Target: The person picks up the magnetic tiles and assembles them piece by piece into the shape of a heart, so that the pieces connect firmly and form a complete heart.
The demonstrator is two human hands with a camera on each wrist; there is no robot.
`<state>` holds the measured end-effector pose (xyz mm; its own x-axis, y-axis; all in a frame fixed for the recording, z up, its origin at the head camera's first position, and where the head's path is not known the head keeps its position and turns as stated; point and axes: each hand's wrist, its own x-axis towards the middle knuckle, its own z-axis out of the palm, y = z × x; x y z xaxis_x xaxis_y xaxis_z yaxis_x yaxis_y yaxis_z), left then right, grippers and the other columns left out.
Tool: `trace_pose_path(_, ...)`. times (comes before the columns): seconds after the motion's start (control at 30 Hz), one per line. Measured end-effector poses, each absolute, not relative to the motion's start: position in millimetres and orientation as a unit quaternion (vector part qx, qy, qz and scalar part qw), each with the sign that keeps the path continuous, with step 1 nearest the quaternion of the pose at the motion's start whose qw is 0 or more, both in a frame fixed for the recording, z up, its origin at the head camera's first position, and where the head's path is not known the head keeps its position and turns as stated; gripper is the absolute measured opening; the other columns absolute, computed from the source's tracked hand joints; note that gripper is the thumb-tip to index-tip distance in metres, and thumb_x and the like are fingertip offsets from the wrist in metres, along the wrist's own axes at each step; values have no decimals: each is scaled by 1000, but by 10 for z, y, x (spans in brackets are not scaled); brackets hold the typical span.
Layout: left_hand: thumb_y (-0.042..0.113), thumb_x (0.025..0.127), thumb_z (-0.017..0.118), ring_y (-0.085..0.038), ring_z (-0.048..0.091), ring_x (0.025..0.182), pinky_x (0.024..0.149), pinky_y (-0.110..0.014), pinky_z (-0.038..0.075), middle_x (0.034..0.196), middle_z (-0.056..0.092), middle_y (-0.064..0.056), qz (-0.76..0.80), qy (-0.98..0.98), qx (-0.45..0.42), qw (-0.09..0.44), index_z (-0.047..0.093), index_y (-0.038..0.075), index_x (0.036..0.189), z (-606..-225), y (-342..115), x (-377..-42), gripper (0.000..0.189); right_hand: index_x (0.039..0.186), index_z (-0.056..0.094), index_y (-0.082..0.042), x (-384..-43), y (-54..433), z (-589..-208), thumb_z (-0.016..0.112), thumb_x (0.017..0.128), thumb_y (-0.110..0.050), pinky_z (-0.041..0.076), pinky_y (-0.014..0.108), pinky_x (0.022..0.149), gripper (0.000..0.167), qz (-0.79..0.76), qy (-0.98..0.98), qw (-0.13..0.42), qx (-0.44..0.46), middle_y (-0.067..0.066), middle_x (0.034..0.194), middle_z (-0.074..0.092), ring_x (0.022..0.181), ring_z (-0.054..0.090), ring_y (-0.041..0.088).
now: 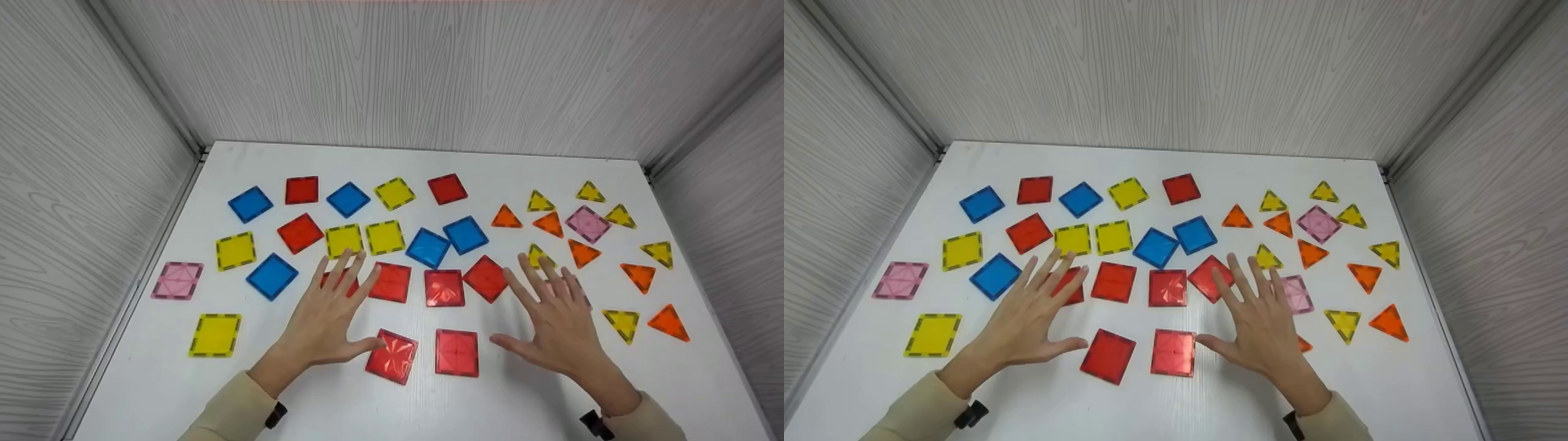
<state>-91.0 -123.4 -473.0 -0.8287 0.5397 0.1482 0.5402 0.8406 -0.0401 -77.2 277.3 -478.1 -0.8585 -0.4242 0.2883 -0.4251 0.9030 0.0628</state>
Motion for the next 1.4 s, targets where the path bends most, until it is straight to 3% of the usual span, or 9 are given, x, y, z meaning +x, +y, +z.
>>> trace_pose_path(0.13,83,85,58,-37,21,164,129,-66,25,177,23,-11,-27,-949,-314,30,23,23,169,-4877,-1200,-862,109,164,38,-25,-726,2667,-4939,72,76,-81,32,68,123,110,-13,-964,117,239,11,173,33,156,34,41)
trace_pose_path(0.43,77,90,57,-33,22,165,130,-65,22,175,31,-4,-57,-924,-371,-75,30,27,167,-5164,-1177,-799,96,162,42,-23,-632,2538,-5191,67,81,-82,36,65,122,103,-1,-955,62,291,8,165,48,152,43,39)
trace_pose_path(0.63,74,91,59,-27,35,159,130,-58,30,168,44,-1,-67,-913,-385,-116,33,27,166,-5270,-1138,-779,93,158,47,-24,-639,2508,-5264,70,83,-78,41,62,120,96,33,-946,-34,321,5,147,61,141,53,31)
trace_pose_path(0.83,66,91,67,-23,50,143,122,-50,44,153,57,-3,-34,-909,-397,-121,47,22,159,-5303,-1087,-791,84,148,58,-22,-692,2417,-5284,77,81,-73,51,54,111,86,30,-937,-99,333,5,132,64,126,56,26)
trace_pose_path(1.17,69,89,67,-22,55,133,112,-45,52,143,61,-5,-16,-921,-378,-93,57,18,149,-5324,-960,-823,79,145,60,-20,-766,2256,-5278,77,84,-68,55,48,103,79,39,-929,-97,356,4,128,62,118,56,22)
trace_pose_path(1.4,70,89,68,-25,55,133,112,-47,52,143,62,-7,-18,-925,-366,-104,59,17,146,-5347,-915,-799,79,144,60,-21,-768,2132,-5283,76,84,-69,56,47,102,78,44,-925,-111,360,4,129,62,120,55,22)
